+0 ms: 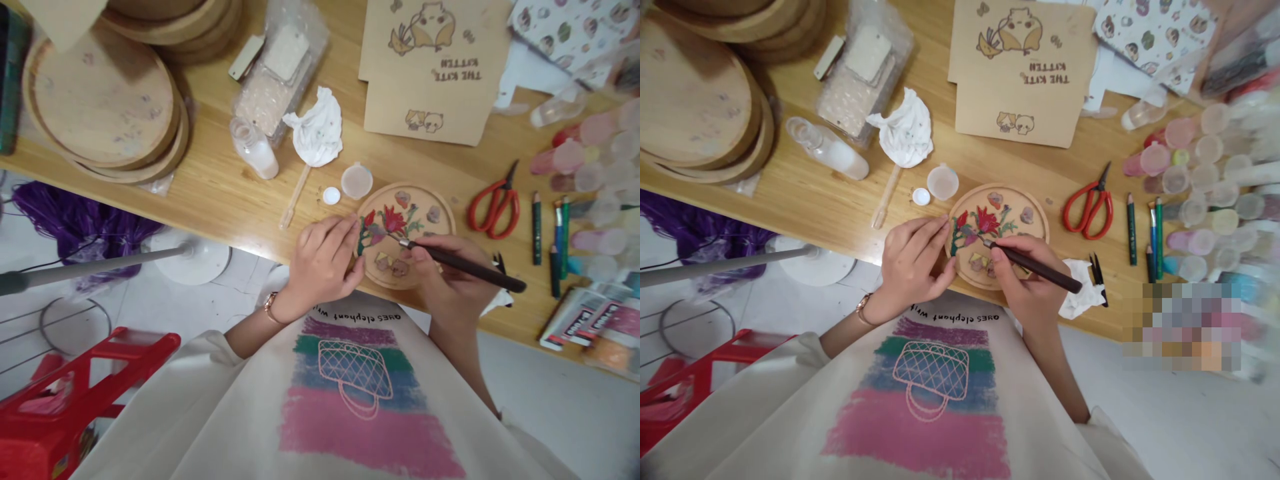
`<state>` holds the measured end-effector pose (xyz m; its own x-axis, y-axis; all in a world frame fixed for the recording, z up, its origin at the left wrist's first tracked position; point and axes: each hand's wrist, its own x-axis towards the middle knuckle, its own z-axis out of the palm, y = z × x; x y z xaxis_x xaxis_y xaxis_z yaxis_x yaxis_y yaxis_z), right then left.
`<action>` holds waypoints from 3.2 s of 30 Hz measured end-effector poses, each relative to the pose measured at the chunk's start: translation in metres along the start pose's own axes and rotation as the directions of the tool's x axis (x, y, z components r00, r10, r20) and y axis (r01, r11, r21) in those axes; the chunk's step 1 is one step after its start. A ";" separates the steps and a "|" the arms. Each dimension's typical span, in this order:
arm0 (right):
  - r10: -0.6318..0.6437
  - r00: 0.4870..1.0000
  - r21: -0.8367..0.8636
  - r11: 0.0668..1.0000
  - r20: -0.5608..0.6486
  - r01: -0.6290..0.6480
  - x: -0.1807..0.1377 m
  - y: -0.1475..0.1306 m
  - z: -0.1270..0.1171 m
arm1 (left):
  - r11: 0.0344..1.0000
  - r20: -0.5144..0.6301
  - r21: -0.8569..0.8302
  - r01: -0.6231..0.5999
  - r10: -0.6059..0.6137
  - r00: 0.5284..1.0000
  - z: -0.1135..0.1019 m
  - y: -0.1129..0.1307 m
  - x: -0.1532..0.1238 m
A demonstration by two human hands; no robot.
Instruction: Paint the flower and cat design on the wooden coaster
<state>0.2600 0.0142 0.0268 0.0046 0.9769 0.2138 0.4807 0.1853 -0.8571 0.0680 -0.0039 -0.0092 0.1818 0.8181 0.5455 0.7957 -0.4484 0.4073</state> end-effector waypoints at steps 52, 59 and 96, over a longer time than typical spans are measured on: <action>-0.223 0.967 -0.062 0.971 0.127 0.232 0.003 -0.002 -0.007 | 1.000 -0.001 0.022 -0.019 0.019 1.000 0.000 0.000 0.000; -0.199 0.976 -0.059 0.977 0.091 0.205 0.002 -0.002 -0.007 | 1.000 -0.001 0.006 -0.008 0.008 1.000 0.001 -0.001 -0.001; 0.185 0.973 0.177 0.971 -0.140 -0.159 -0.001 -0.001 0.009 | 0.999 0.036 -0.029 0.012 -0.011 0.999 0.002 -0.001 -0.003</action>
<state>0.2520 0.0136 0.0229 0.2158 0.9696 0.1152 0.3110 0.0435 -0.9494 0.0674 -0.0054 -0.0129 0.1939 0.8352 0.5146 0.7804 -0.4492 0.4350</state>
